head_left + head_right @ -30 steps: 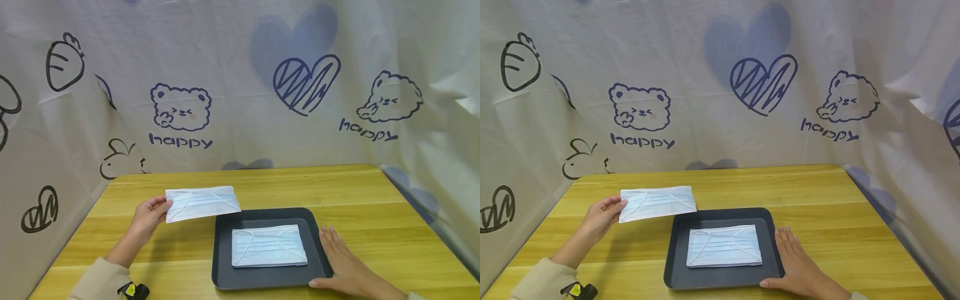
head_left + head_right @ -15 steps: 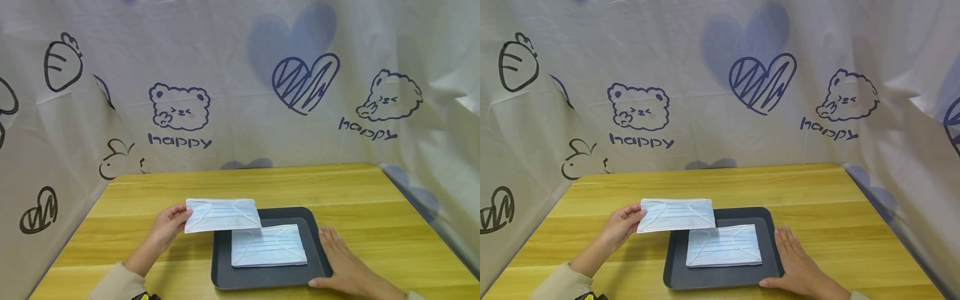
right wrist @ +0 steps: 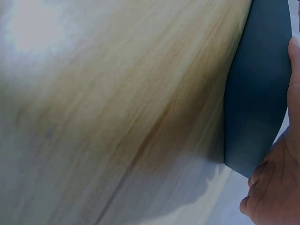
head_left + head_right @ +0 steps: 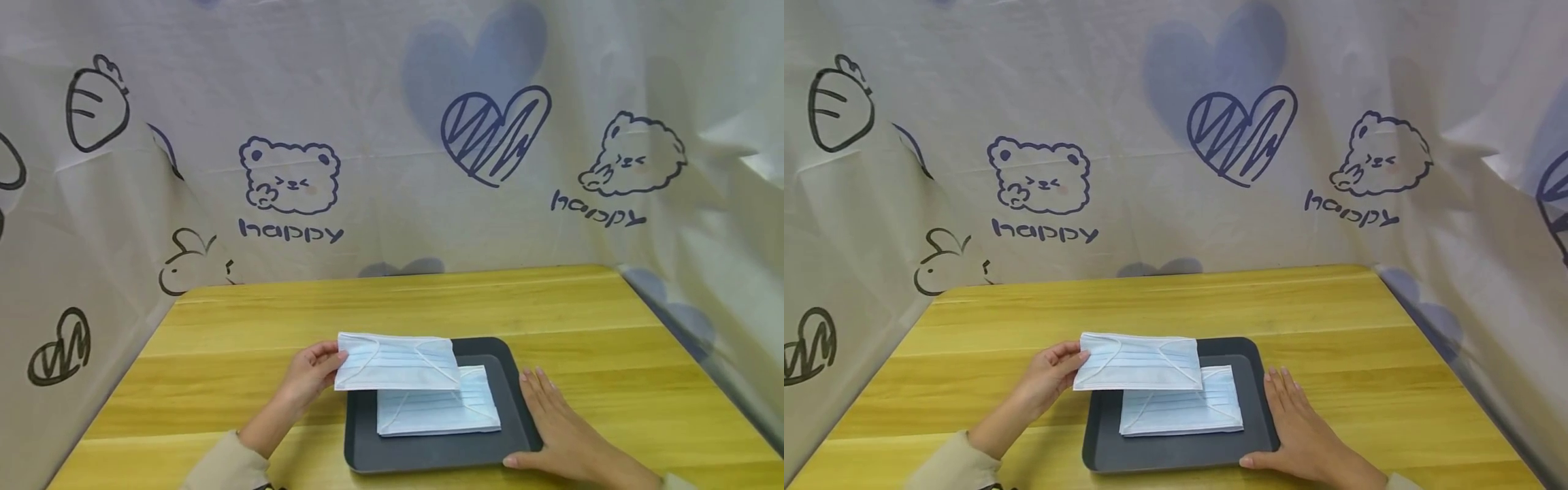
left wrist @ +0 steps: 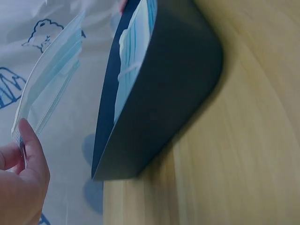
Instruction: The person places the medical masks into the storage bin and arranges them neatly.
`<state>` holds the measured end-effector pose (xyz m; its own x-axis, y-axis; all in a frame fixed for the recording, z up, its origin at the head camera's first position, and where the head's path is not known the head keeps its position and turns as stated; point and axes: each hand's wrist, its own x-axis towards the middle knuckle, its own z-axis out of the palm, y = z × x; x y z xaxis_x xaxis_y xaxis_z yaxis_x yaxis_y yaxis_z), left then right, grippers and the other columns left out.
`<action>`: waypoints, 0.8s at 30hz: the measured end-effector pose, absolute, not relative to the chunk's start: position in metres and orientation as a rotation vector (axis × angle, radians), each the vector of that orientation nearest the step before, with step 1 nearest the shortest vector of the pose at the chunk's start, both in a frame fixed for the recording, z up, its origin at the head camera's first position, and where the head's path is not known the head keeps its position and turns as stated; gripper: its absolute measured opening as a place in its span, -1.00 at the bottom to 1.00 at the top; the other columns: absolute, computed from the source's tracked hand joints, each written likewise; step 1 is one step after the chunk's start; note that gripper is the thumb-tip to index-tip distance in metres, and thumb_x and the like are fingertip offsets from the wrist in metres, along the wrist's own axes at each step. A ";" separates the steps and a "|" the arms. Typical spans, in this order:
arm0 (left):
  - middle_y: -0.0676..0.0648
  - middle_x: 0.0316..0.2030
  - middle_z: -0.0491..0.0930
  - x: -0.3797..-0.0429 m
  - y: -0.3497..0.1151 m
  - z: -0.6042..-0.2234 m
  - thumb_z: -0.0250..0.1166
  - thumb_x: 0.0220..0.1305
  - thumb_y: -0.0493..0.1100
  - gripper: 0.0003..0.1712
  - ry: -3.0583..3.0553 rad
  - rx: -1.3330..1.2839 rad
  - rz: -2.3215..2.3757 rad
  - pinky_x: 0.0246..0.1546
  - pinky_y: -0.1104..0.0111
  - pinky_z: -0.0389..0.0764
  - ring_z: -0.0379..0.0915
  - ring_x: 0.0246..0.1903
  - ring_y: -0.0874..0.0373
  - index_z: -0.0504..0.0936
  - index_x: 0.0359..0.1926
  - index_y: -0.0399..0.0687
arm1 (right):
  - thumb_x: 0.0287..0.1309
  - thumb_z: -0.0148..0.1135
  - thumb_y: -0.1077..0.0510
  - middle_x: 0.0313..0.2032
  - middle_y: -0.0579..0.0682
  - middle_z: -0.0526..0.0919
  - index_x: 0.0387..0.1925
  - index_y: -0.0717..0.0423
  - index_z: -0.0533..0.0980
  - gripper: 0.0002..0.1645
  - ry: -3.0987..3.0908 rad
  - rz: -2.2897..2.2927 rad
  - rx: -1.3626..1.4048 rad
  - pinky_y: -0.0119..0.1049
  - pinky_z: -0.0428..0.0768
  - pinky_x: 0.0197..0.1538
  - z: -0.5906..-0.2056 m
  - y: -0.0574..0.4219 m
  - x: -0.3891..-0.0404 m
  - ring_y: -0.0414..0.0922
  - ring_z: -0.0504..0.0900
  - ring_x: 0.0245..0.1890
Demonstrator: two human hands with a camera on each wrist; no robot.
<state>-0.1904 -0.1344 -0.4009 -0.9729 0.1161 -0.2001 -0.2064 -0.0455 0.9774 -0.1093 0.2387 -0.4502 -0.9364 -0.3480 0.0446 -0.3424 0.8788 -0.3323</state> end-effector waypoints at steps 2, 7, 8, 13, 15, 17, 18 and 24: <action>0.09 -0.44 0.53 -0.190 -0.128 -0.404 0.10 0.27 -0.38 -0.73 1.991 -0.113 2.129 -0.39 0.52 0.54 0.46 -0.43 0.29 0.40 -0.04 -0.47 | -0.21 0.17 -0.54 0.40 0.35 -0.09 0.41 0.31 -0.15 0.44 3.026 -0.527 -0.558 -0.72 -0.66 0.16 -0.450 0.239 -0.110 0.04 -0.36 0.46; 0.10 -0.47 0.53 -0.188 -0.113 -0.411 0.15 0.24 -0.38 -0.77 1.991 -0.149 2.136 -0.42 0.52 0.53 0.45 -0.44 0.29 0.46 -0.10 -0.43 | -0.22 0.17 -0.55 0.40 0.35 -0.08 0.40 0.33 -0.13 0.45 3.035 -0.518 -0.567 -0.72 -0.66 0.17 -0.450 0.239 -0.109 0.07 -0.32 0.46; 0.11 -0.47 0.54 -0.188 -0.111 -0.412 0.15 0.23 -0.37 -0.78 1.993 -0.146 2.130 -0.42 0.52 0.52 0.45 -0.45 0.30 0.47 -0.11 -0.42 | -0.22 0.17 -0.55 0.40 0.35 -0.07 0.40 0.34 -0.13 0.45 3.040 -0.515 -0.570 -0.72 -0.65 0.17 -0.450 0.239 -0.109 0.04 -0.36 0.46; 0.11 -0.49 0.56 -0.185 -0.099 -0.418 0.17 0.23 -0.34 -0.75 2.016 -0.121 2.090 -0.41 0.51 0.52 0.46 -0.46 0.31 0.47 -0.09 -0.43 | -0.21 0.16 -0.56 0.40 0.36 -0.06 0.40 0.32 -0.14 0.44 3.054 -0.507 -0.590 -0.72 -0.65 0.18 -0.452 0.240 -0.109 -0.07 -0.45 0.45; 0.11 -0.49 0.56 -0.183 -0.095 -0.421 0.17 0.24 -0.33 -0.73 2.031 -0.103 2.067 -0.41 0.50 0.53 0.46 -0.46 0.31 0.47 -0.08 -0.44 | -0.21 0.17 -0.55 0.40 0.35 -0.07 0.40 0.32 -0.14 0.44 3.039 -0.528 -0.581 -0.73 -0.64 0.17 -0.451 0.240 -0.109 -0.05 -0.44 0.46; 0.11 -0.51 0.55 -0.182 -0.091 -0.423 0.18 0.23 -0.33 -0.73 2.047 -0.081 2.053 -0.43 0.50 0.52 0.46 -0.48 0.31 0.47 -0.09 -0.44 | -0.22 0.18 -0.55 0.40 0.34 -0.08 0.40 0.32 -0.14 0.45 3.012 -0.560 -0.549 -0.74 -0.65 0.16 -0.451 0.239 -0.110 -0.04 -0.43 0.46; 0.11 -0.51 0.54 -0.181 -0.089 -0.424 0.18 0.23 -0.33 -0.73 2.049 -0.076 2.053 -0.43 0.50 0.53 0.45 -0.48 0.31 0.47 -0.09 -0.44 | -0.23 0.19 -0.55 0.41 0.33 -0.09 0.40 0.32 -0.13 0.45 2.997 -0.575 -0.530 -0.75 -0.65 0.15 -0.450 0.239 -0.110 -0.03 -0.43 0.46; 0.12 -0.53 0.53 -0.180 -0.079 -0.428 0.19 0.22 -0.33 -0.73 2.045 -0.042 2.056 -0.45 0.50 0.53 0.45 -0.50 0.32 0.48 -0.11 -0.46 | -0.24 0.20 -0.54 0.41 0.32 -0.09 0.40 0.33 -0.12 0.45 2.967 -0.611 -0.484 -0.78 -0.65 0.12 -0.448 0.238 -0.111 0.12 -0.25 0.45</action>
<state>-0.1795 -0.0794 -0.4276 -0.9706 0.1491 -0.1889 -0.1897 0.0093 0.9818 -0.1113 0.2378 -0.4478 -0.9475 -0.3197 -0.0083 -0.2904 0.8710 -0.3963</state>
